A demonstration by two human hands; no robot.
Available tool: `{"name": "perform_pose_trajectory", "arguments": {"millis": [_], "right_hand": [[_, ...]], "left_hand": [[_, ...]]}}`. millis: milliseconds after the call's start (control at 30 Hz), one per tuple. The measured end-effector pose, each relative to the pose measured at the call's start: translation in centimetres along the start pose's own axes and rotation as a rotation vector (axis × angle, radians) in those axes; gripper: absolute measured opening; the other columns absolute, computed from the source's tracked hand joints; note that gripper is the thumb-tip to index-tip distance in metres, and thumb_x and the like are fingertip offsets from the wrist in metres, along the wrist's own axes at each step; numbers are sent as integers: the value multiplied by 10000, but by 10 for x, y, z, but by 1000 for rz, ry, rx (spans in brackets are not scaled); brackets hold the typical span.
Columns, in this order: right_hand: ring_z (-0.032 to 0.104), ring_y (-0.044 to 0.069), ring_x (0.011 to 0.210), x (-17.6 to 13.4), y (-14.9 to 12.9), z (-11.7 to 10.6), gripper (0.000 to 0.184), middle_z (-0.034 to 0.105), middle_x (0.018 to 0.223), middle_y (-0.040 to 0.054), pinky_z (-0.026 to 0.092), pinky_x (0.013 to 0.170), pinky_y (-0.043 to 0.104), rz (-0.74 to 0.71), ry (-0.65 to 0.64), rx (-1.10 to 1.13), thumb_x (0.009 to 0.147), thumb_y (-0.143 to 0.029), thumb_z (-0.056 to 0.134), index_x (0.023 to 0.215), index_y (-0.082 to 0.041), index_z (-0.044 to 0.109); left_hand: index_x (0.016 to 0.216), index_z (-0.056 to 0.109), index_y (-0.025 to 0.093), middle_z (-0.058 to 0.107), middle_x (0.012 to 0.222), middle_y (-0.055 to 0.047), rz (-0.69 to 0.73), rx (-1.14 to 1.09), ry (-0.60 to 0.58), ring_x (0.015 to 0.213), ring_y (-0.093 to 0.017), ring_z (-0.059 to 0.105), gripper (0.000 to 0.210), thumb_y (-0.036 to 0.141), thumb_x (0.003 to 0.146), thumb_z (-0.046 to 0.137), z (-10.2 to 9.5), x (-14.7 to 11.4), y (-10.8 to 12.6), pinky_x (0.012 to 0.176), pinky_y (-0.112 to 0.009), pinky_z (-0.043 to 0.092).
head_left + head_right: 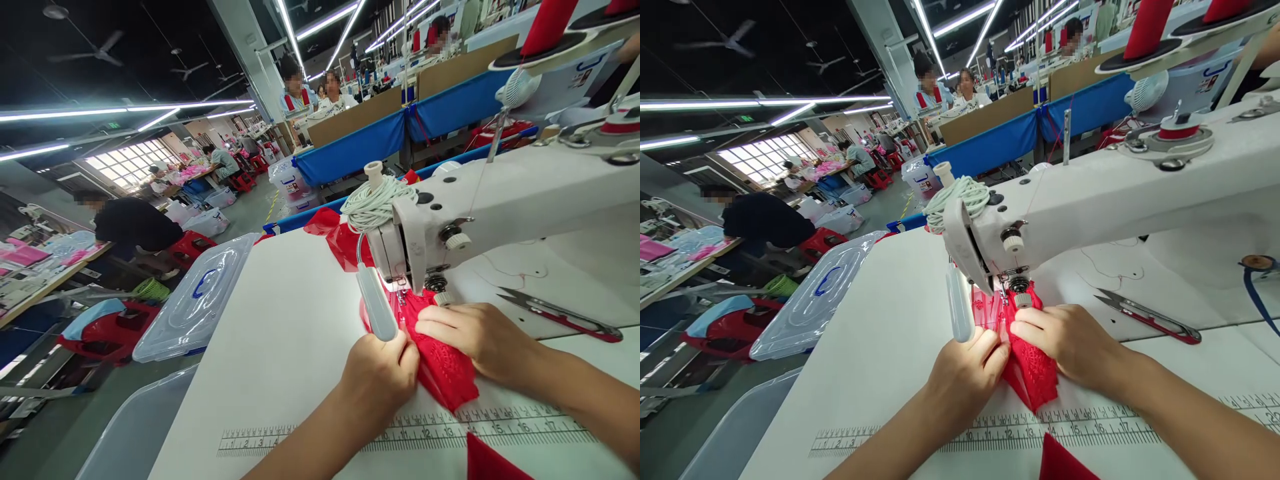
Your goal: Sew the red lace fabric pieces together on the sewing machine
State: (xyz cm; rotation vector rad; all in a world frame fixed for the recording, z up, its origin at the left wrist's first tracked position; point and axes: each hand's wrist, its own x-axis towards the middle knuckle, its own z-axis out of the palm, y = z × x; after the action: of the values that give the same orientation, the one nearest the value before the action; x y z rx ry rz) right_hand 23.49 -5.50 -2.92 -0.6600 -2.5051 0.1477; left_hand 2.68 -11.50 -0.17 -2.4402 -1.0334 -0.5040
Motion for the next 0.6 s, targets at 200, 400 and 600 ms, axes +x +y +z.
{"name": "perform_pose_trajectory", "arguments": {"millis": [200,400,600], "right_hand": [[412,153,579,1,-4,3,221,523,737,10,276,532,303,-16,-28,54,909,-122,385,730,-222,467],[497,143,585,3,-6,-4,207,586,730,9,352,524,263,134,70,251,898,-107,393,790,-223,525],[588,156,493,9,-1,-3,99,616,586,-6,448,443,246,428,193,703,654,-146,445,643,-241,470]], "left_hand": [[846,550,154,652,1128,-155,61,-215,-229,678,-155,609,178,48,781,422,1,-6,-13,451,-246,434],[825,489,206,601,798,-39,-389,-763,-403,734,-186,615,144,97,858,399,-9,12,-29,667,-316,543],[768,399,222,505,608,50,-580,-1146,-547,555,-140,616,127,124,846,418,-12,27,-47,517,-240,501]]}}
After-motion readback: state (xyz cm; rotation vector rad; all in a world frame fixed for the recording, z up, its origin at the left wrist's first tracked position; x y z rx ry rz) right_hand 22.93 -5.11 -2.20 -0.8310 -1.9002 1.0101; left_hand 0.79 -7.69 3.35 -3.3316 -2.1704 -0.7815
